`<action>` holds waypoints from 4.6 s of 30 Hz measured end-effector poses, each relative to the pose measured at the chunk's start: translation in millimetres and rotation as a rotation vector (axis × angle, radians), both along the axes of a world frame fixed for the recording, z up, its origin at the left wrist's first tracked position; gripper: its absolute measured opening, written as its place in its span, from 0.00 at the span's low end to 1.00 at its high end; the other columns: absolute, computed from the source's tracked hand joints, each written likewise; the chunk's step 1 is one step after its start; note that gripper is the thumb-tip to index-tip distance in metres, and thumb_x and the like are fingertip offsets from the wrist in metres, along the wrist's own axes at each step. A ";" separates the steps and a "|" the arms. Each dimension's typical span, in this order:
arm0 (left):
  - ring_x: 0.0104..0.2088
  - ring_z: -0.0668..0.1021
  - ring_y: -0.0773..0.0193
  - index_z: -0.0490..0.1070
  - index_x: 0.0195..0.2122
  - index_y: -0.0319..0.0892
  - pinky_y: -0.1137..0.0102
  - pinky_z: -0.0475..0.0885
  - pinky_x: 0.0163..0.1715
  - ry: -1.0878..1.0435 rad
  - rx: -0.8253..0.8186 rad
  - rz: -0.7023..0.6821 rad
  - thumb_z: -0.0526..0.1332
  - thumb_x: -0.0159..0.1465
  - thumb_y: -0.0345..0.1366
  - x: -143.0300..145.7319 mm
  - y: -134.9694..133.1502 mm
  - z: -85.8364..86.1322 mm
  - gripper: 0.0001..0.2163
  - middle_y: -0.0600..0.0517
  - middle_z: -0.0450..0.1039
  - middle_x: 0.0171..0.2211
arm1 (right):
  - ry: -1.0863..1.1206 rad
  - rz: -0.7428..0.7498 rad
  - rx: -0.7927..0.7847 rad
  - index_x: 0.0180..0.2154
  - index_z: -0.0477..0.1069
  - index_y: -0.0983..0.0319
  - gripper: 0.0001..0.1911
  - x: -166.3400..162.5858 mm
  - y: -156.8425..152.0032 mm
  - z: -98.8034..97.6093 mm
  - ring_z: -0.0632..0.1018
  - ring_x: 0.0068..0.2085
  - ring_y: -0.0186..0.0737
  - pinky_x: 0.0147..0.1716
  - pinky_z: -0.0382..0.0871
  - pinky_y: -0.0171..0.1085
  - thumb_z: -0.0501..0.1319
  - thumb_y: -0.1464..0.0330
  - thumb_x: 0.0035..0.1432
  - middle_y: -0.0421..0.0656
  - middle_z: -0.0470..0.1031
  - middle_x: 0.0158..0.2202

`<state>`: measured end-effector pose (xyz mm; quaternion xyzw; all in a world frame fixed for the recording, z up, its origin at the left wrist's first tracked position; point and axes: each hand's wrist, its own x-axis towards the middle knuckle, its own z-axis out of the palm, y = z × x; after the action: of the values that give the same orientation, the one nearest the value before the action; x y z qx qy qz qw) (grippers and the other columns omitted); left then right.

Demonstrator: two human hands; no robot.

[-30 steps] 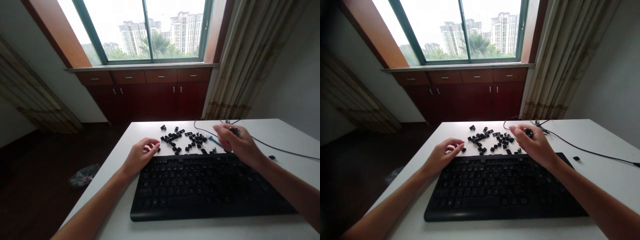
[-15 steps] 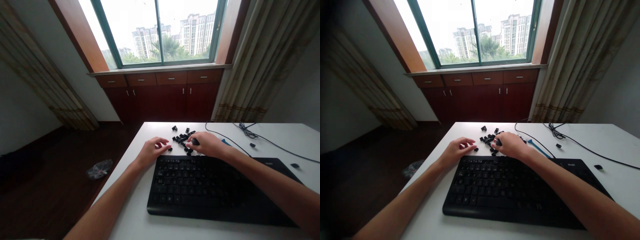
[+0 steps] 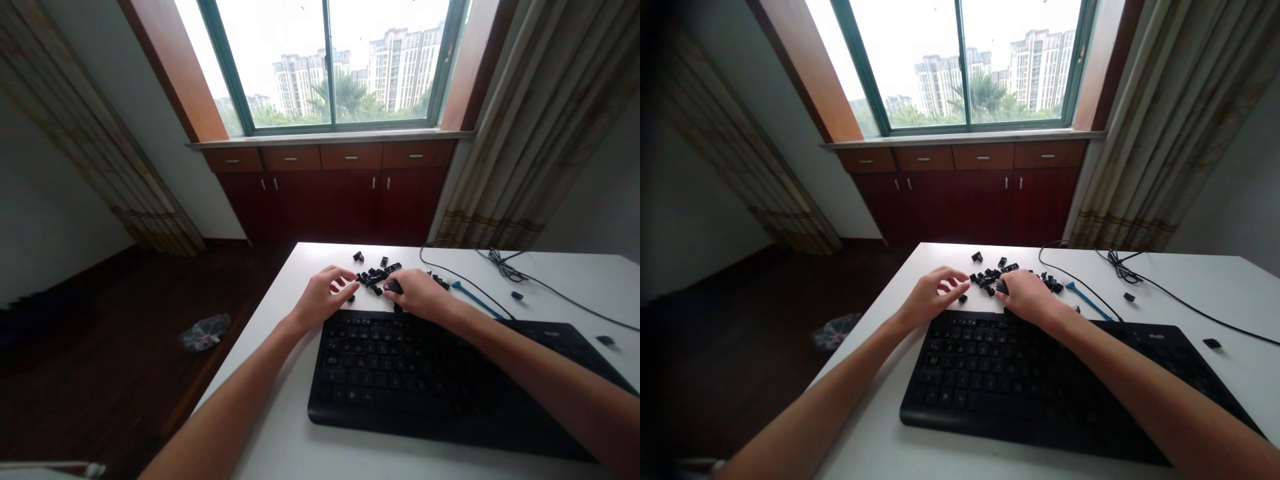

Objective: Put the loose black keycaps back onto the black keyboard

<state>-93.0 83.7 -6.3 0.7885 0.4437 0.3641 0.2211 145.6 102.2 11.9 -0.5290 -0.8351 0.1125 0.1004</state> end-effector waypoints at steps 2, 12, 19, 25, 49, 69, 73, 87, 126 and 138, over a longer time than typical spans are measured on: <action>0.41 0.78 0.60 0.76 0.46 0.42 0.68 0.76 0.38 0.041 0.041 -0.029 0.59 0.68 0.44 3.3 -0.8 3.8 0.13 0.46 0.75 0.44 | 0.003 0.009 0.005 0.40 0.79 0.59 0.13 2.7 -0.9 2.1 0.80 0.41 0.48 0.39 0.66 0.39 0.62 0.59 0.60 0.49 0.81 0.41; 0.44 0.78 0.54 0.79 0.48 0.44 0.63 0.70 0.46 0.539 0.232 -0.380 0.65 0.63 0.32 36.7 22.5 35.2 0.12 0.47 0.82 0.43 | -0.006 0.082 -0.030 0.42 0.81 0.59 0.15 31.9 -14.3 19.7 0.79 0.39 0.47 0.39 0.68 0.38 0.61 0.58 0.60 0.47 0.82 0.39; 0.41 0.80 0.54 0.79 0.47 0.42 0.64 0.70 0.43 0.621 0.248 -0.395 0.63 0.64 0.30 44.7 29.4 34.2 0.11 0.45 0.82 0.40 | -0.014 0.120 -0.047 0.42 0.81 0.58 0.14 33.2 -12.6 16.9 0.79 0.38 0.46 0.39 0.68 0.37 0.62 0.59 0.60 0.48 0.82 0.40; 0.42 0.80 0.53 0.80 0.45 0.42 0.63 0.70 0.45 0.609 0.257 -0.410 0.64 0.64 0.32 48.5 34.3 32.0 0.09 0.44 0.82 0.40 | -0.031 0.123 -0.021 0.43 0.80 0.58 0.16 32.7 -11.7 15.5 0.79 0.39 0.47 0.38 0.67 0.37 0.62 0.57 0.60 0.49 0.80 0.41; 0.39 0.81 0.57 0.80 0.45 0.42 0.65 0.73 0.42 0.155 0.042 -0.328 0.62 0.66 0.38 50.8 15.3 35.3 0.10 0.45 0.82 0.40 | 0.256 0.064 0.002 0.44 0.78 0.60 0.17 51.5 -27.6 26.3 0.78 0.38 0.43 0.38 0.68 0.38 0.60 0.55 0.63 0.45 0.79 0.39; 0.33 0.77 0.72 0.78 0.41 0.36 0.75 0.75 0.40 -1.199 -1.087 -0.396 0.68 0.63 0.33 53.6 -42.9 22.1 0.08 0.47 0.76 0.42 | 1.662 -0.198 -0.989 0.39 0.76 0.66 0.09 69.9 -72.2 26.1 0.60 0.21 0.22 0.12 0.56 0.19 0.64 0.66 0.62 0.41 0.69 0.33; 0.33 0.78 0.72 0.77 0.41 0.36 0.76 0.75 0.39 -1.185 -1.092 -0.395 0.68 0.63 0.33 52.6 -44.6 22.2 0.07 0.47 0.77 0.42 | 1.666 -0.231 -1.033 0.39 0.76 0.67 0.10 70.7 -73.5 24.9 0.60 0.21 0.21 0.12 0.56 0.19 0.64 0.65 0.62 0.42 0.70 0.34; 0.35 0.78 0.71 0.78 0.41 0.37 0.76 0.75 0.39 -1.194 -1.105 -0.368 0.66 0.65 0.33 57.6 -51.2 22.8 0.06 0.47 0.77 0.42 | 1.643 -0.220 -1.012 0.39 0.77 0.67 0.11 75.8 -77.1 26.2 0.62 0.21 0.22 0.12 0.56 0.20 0.66 0.65 0.58 0.43 0.73 0.34; 0.34 0.79 0.71 0.79 0.42 0.38 0.76 0.77 0.39 -1.016 -1.000 -0.276 0.68 0.63 0.33 70.5 -62.5 21.5 0.08 0.49 0.80 0.40 | 0.136 0.175 0.212 0.54 0.71 0.55 0.15 153.5 -158.0 -8.2 0.80 0.39 0.39 0.37 0.75 0.37 0.60 0.65 0.66 0.44 0.75 0.49; 0.33 0.79 0.72 0.79 0.43 0.36 0.77 0.77 0.38 -1.002 -1.048 -0.249 0.69 0.62 0.32 70.3 -61.8 15.5 0.09 0.47 0.79 0.40 | 0.098 0.190 0.171 0.56 0.70 0.54 0.16 155.3 -150.6 -5.7 0.80 0.36 0.37 0.35 0.77 0.37 0.58 0.64 0.67 0.45 0.72 0.51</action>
<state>-22.6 21.8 9.2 0.3628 0.3124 0.3930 0.7850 300.9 -48.4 6.2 -0.4311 -0.8820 0.0756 0.1747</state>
